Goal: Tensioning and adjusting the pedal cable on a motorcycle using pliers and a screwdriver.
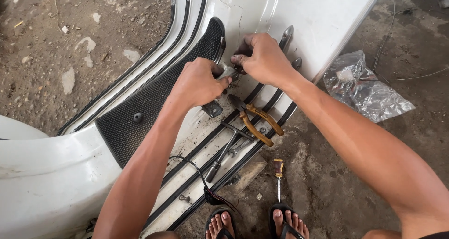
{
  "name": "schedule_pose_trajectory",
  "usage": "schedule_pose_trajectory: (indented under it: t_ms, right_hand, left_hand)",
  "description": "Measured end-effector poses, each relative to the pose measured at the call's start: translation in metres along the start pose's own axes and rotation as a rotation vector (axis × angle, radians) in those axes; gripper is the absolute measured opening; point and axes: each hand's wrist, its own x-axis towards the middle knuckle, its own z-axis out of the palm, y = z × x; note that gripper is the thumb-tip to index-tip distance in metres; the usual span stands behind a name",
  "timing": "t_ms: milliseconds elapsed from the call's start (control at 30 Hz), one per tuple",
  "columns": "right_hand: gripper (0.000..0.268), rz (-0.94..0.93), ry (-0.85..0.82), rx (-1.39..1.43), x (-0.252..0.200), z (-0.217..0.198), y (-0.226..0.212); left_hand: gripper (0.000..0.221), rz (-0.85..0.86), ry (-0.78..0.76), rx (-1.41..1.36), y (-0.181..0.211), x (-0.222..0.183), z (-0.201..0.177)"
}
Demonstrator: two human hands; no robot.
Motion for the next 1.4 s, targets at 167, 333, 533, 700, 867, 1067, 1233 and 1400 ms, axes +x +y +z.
schedule_pose_trajectory:
  t_ms: [167, 333, 533, 700, 867, 1067, 1233, 1400]
  right_hand:
    - [0.012, 0.018, 0.007, 0.046, 0.000, -0.001, 0.000]
    - [0.009, 0.009, -0.025, 0.015, -0.003, -0.002, -0.008]
    - [0.011, -0.022, -0.005, 0.029, -0.005, -0.002, -0.010]
    - [0.011, -0.075, 0.012, -0.010, -0.008, -0.001, -0.013]
    - [0.009, -0.093, -0.044, -0.077, -0.008, -0.005, -0.016]
    - [0.011, -0.094, -0.081, -0.111, -0.011, -0.002, -0.022]
    - [0.011, -0.043, -0.093, -0.103, -0.012, -0.005, -0.023]
    - [0.019, -0.020, -0.144, -0.149, -0.014, -0.013, -0.029]
  left_hand:
    - [0.043, -0.038, 0.018, 0.016, -0.005, -0.002, 0.008]
    - [0.044, -0.006, 0.027, 0.015, -0.015, 0.000, 0.024]
    - [0.043, 0.045, 0.027, 0.031, -0.024, 0.003, 0.035]
    - [0.040, 0.055, -0.006, 0.025, -0.026, 0.005, 0.038]
    - [0.042, 0.083, -0.032, -0.015, -0.021, 0.001, 0.035]
    - [0.038, 0.053, 0.010, -0.040, -0.030, 0.011, 0.039]
    - [0.040, -0.035, 0.009, -0.083, -0.015, 0.001, 0.019]
    - [0.040, -0.052, 0.029, -0.194, -0.008, -0.008, 0.003]
